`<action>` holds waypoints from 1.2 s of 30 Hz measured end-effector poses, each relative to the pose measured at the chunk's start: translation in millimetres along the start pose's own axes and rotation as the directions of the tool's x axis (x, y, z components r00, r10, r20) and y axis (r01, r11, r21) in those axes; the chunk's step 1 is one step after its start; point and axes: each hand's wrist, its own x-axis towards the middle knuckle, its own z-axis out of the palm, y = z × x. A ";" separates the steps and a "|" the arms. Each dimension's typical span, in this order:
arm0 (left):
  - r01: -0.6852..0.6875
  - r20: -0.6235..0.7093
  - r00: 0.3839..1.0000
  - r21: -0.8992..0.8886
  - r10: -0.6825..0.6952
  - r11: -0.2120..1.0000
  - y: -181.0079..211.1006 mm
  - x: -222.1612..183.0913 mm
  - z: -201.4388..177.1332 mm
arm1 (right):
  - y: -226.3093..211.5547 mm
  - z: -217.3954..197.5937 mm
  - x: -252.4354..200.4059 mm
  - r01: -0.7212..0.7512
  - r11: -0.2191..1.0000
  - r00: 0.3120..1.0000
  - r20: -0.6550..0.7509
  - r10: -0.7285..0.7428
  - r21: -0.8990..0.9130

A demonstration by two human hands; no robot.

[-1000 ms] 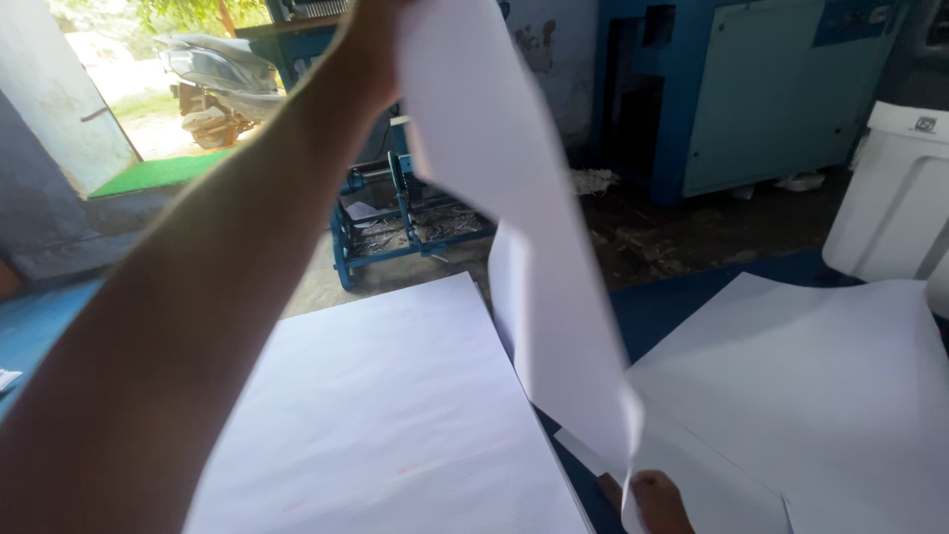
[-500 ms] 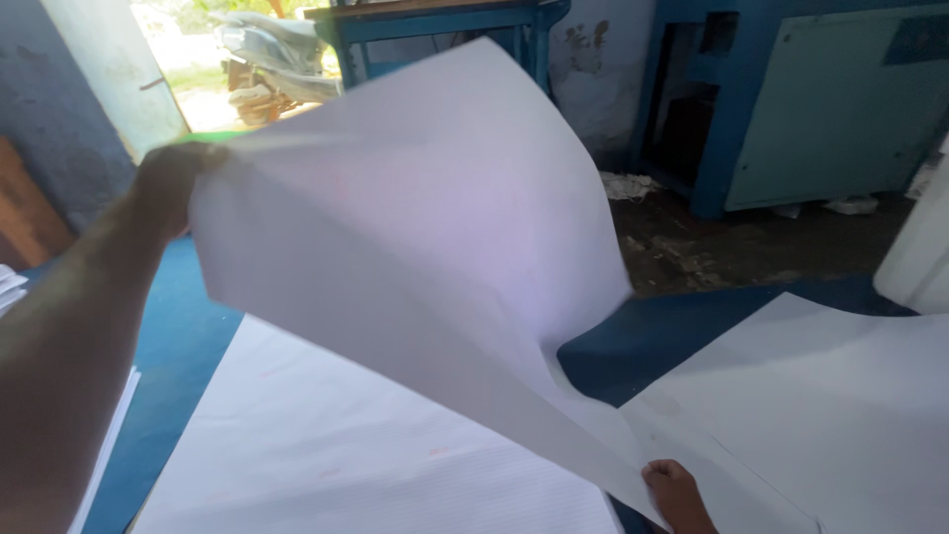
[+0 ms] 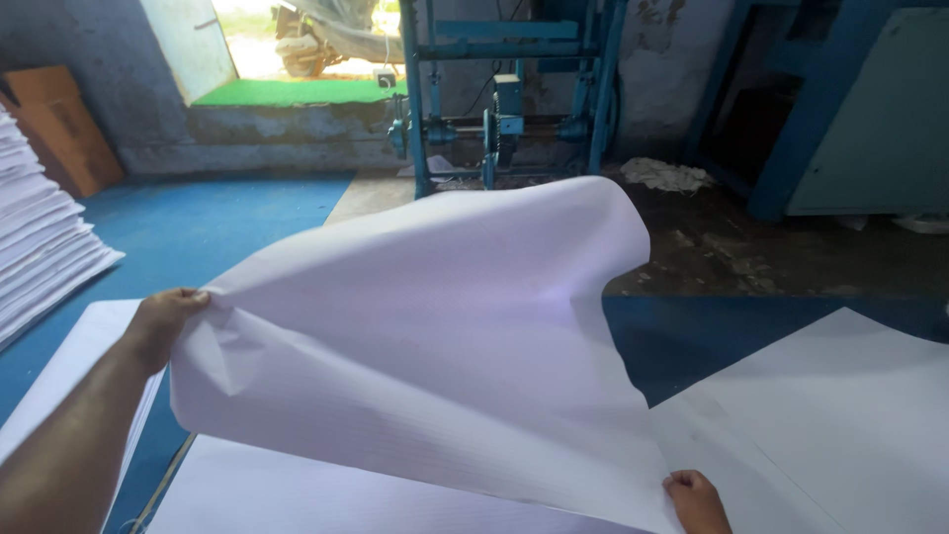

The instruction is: The person folds large lined paper sheets in half and uses a wooden block to press the crease. The person then stacks the folded sheets and repeats the process with another sheet.

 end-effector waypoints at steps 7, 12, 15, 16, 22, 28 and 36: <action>0.040 -0.098 0.995 0.243 -0.017 0.969 -119.0 -13.5 -43.8 | -6.4 11.1 -5.9 0.088 0.986 0.994 -0.057 -0.097 -0.141; 0.193 -0.072 0.981 0.290 -0.180 0.937 -191.8 -29.5 -64.9 | 8.3 19.5 -5.7 -0.019 0.979 0.998 -0.060 0.007 -0.201; 0.187 -0.075 0.982 0.366 -0.172 0.912 -229.2 -37.0 -68.8 | 18.9 20.5 -0.2 -0.068 0.964 0.997 -0.057 0.056 -0.257; 0.199 -0.070 0.980 0.371 -0.187 0.907 -239.4 -37.9 -70.2 | 22.5 20.1 0.9 -0.084 0.955 0.996 -0.055 0.071 -0.286; 0.181 -0.081 0.983 0.426 -0.162 0.886 -284.7 -38.7 -66.1 | 16.8 15.9 -4.7 -0.141 0.915 0.989 -0.087 0.117 -0.377; 0.209 -0.147 0.976 0.438 -0.159 0.875 -309.5 -28.4 -68.9 | -12.4 19.8 -27.7 -0.173 0.894 0.985 -0.073 0.157 -0.414; 0.264 -0.194 0.963 0.558 -0.186 0.786 -332.2 -10.8 -83.1 | -28.0 14.2 -22.4 -0.030 0.857 0.999 0.003 0.037 -0.515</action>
